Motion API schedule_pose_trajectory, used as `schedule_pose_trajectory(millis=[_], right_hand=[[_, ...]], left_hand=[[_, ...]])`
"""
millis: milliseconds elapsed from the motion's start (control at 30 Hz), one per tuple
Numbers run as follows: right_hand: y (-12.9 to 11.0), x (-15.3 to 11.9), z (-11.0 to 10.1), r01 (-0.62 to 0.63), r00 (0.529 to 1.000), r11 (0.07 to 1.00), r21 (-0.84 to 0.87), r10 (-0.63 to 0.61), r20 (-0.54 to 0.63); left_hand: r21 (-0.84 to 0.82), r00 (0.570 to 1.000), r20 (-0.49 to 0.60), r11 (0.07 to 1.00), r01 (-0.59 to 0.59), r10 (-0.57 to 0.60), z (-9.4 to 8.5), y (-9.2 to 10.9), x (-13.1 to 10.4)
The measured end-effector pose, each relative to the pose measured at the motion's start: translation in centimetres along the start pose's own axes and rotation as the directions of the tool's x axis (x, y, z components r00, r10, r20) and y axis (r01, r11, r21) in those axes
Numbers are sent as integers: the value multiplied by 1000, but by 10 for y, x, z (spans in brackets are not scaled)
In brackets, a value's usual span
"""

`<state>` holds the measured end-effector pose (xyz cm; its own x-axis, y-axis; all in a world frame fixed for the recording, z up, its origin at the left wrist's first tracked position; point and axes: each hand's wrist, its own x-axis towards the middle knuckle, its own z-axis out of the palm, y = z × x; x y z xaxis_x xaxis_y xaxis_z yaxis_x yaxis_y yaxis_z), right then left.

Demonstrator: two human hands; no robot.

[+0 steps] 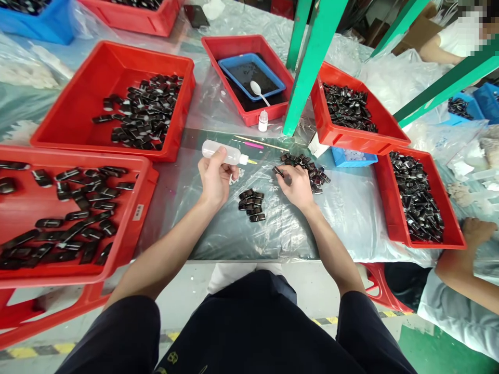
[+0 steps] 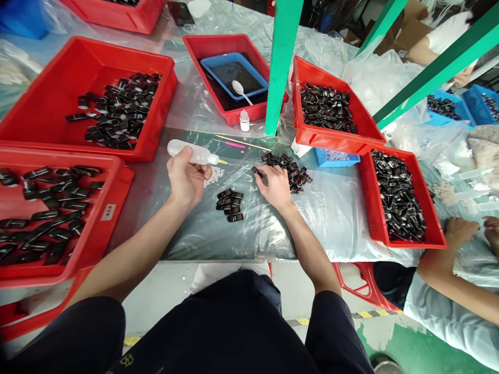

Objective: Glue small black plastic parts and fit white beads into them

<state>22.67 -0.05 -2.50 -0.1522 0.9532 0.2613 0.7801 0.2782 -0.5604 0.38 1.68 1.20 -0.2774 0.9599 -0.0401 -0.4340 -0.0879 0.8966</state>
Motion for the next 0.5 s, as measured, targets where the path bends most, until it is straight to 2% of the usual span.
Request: schedule_pose_trajectory(millis=[167, 333, 500], right_hand=[[-8, -2, -6, -113, 994, 983, 146, 110, 23], [-6, -1, -3, -78, 995, 940, 331, 95, -34], [2, 3, 4, -104, 992, 767, 633, 126, 10]], left_hand=[[-30, 1000, 20, 999, -14, 14, -1, 0, 0], [-70, 999, 34, 997, -30, 32, -2, -1, 1], [-56, 999, 31, 998, -24, 25, -1, -3, 1]])
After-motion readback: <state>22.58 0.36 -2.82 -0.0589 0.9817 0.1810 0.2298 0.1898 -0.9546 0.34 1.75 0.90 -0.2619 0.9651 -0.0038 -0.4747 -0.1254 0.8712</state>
